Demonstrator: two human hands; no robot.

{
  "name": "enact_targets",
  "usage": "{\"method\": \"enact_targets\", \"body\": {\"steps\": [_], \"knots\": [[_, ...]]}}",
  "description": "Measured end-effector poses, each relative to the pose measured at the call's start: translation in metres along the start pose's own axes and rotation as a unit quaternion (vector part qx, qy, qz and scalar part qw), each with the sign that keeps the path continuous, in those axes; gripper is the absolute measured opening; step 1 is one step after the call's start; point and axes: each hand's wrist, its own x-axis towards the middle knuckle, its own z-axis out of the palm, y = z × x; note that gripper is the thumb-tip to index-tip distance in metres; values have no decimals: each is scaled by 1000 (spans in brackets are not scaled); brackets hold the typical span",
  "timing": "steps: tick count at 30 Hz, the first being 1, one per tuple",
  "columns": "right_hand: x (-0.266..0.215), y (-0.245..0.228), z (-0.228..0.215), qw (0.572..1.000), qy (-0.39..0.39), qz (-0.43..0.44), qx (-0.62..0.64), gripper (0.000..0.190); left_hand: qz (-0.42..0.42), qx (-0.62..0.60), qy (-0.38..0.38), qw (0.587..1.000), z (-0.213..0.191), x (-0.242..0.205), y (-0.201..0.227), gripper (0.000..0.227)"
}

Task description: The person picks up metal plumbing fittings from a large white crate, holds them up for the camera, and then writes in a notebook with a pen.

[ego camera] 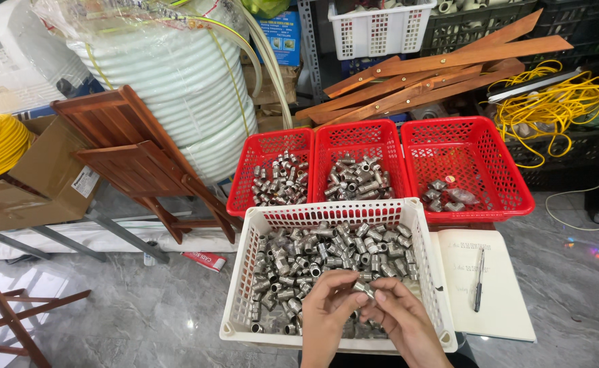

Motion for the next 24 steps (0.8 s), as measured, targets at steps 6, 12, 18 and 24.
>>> {"method": "enact_targets", "body": {"steps": [6, 12, 18, 24], "knots": [[5, 6, -9, 997, -12, 27, 69, 25, 227, 190, -9, 955, 14, -7, 17, 22], [10, 12, -20, 989, -16, 51, 135, 28, 282, 221, -15, 933, 17, -11, 6, 23], [5, 6, -24, 993, -39, -26, 112, 31, 320, 235, 7, 918, 18, -13, 3, 21], [-9, -13, -8, 986, -58, -152, -40, 32, 294, 241, 23, 925, 17, -15, -2, 23]]}}
